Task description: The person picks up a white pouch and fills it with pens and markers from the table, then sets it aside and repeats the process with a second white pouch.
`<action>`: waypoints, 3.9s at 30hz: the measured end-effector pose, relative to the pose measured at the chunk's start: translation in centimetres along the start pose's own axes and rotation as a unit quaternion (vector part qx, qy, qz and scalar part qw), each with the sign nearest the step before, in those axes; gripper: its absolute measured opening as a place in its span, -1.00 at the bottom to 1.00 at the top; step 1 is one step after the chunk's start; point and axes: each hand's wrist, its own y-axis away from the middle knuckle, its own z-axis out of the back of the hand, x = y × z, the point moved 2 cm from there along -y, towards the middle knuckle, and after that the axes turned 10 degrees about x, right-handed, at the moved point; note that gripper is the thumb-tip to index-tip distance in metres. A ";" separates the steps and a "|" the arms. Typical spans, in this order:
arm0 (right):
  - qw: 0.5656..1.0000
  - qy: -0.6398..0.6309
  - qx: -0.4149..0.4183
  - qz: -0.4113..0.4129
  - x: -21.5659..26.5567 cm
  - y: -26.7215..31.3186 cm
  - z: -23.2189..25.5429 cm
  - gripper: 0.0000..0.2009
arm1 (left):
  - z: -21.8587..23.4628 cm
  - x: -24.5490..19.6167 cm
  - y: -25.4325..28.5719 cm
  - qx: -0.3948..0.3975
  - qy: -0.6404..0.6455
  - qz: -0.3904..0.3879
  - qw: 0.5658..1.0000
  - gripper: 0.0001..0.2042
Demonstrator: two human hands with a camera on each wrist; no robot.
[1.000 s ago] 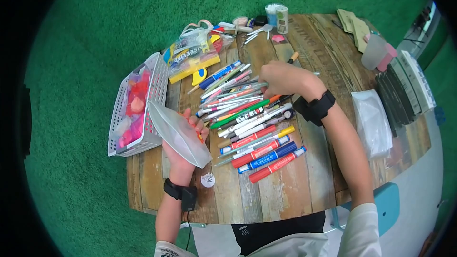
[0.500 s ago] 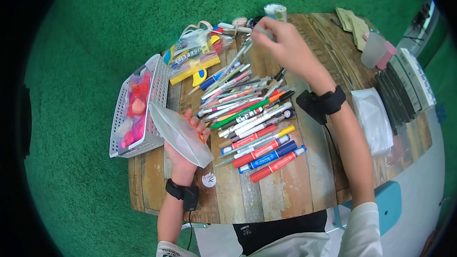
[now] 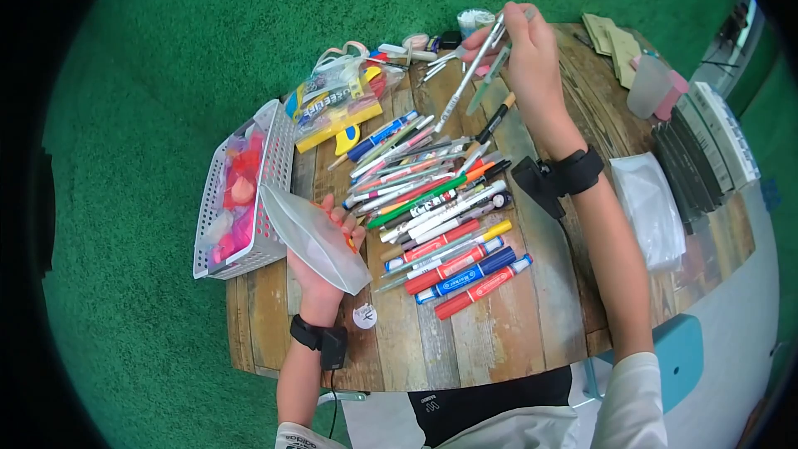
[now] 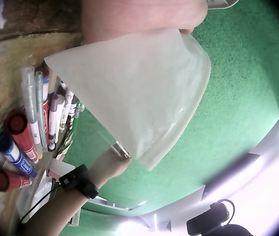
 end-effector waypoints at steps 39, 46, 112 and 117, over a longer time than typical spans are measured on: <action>0.703 0.499 0.500 -0.078 -5.7 4.2 -1.8 -0.75 | 0.2 -0.1 0.0 0.009 0.008 -0.002 1.000 -0.46; 0.758 0.421 0.497 -0.041 -3.8 2.9 -2.2 -0.77 | -0.2 0.0 0.0 -0.037 0.005 -0.006 0.999 -0.37; 0.759 0.465 0.455 -0.024 -5.3 3.8 -3.4 -0.82 | -0.5 -0.2 0.0 -0.008 0.002 -0.004 1.000 -0.50; 0.860 0.320 0.395 -0.051 -4.6 2.9 -3.3 -0.76 | -0.5 -0.1 0.0 -0.036 0.008 -0.010 0.999 -0.37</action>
